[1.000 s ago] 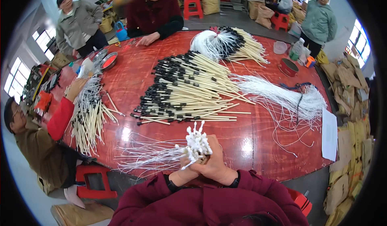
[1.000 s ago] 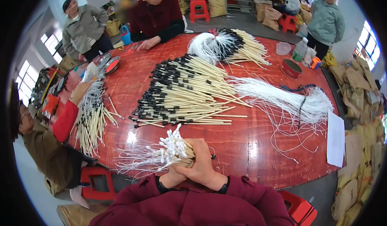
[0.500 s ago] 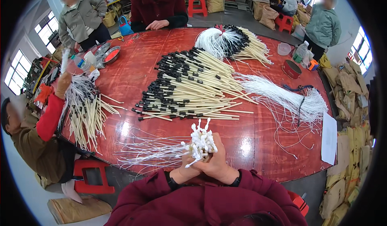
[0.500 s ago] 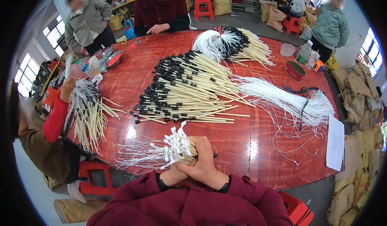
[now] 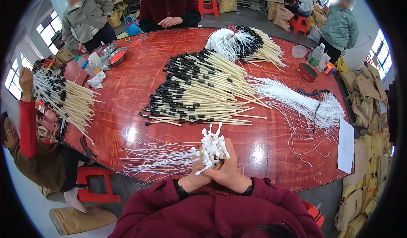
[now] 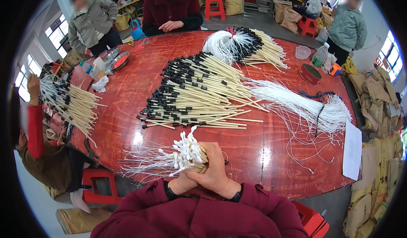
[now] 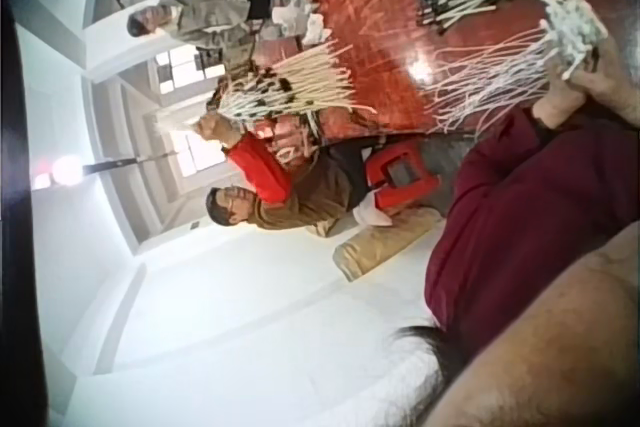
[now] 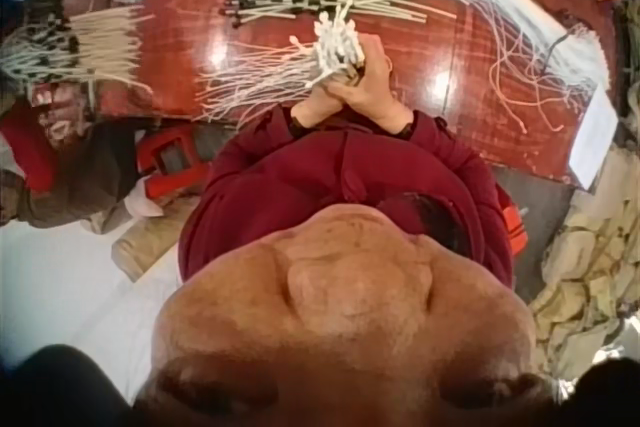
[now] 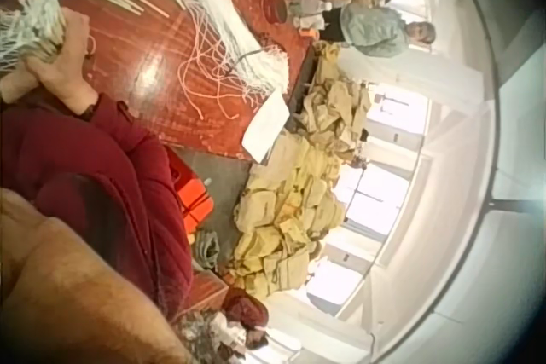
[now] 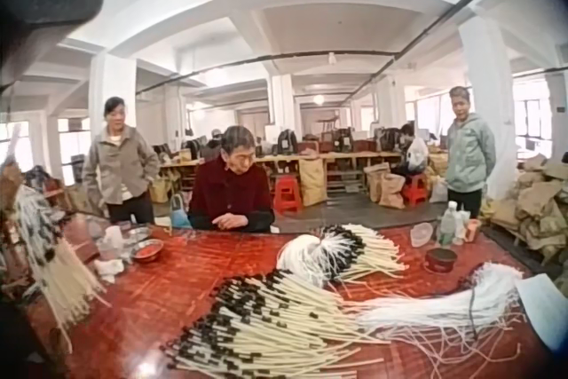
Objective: Arrange and align thin white rods with black tips into bundles on a production table.
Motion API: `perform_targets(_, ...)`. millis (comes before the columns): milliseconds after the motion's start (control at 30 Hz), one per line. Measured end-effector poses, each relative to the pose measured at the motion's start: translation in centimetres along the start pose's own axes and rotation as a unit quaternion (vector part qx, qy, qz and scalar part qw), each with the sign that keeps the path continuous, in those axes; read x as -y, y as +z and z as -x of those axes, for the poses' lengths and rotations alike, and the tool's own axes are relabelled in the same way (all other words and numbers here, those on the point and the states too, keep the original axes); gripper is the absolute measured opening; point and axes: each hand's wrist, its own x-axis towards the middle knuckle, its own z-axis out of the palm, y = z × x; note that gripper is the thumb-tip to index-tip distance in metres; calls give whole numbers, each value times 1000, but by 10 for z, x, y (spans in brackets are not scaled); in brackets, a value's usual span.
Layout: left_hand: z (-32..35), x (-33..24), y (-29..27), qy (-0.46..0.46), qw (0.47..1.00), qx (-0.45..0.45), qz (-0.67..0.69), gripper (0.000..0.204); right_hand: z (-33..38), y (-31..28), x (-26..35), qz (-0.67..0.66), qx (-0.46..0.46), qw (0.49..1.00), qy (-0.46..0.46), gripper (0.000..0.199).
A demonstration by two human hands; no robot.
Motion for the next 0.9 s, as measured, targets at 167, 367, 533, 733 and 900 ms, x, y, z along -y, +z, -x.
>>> perform_targets(167, -1, -12, 5, 28, 998, -50, 12, 37, 1, 1, 4, -13, -12, 1000, 17, 65)
perform_targets(367, -7, -37, 13, 137, 973, -187, -15, 19, 1, -2, 11, 9, -11, 1000, -14, 64)
perform_targets(533, -11, -52, 11, 85, 979, -186, 20, 18, 3, -1, 8, 6, -14, 1000, -2, 64)
perform_targets(733, -19, -79, -5, 21, 978, -107, -176, 29, 0, 3, 1, -11, -23, 999, 36, 69)
perform_targets(900, -30, -96, -8, 33, 987, -152, -39, 34, 3, 2, -2, -51, -9, 994, 99, 78)
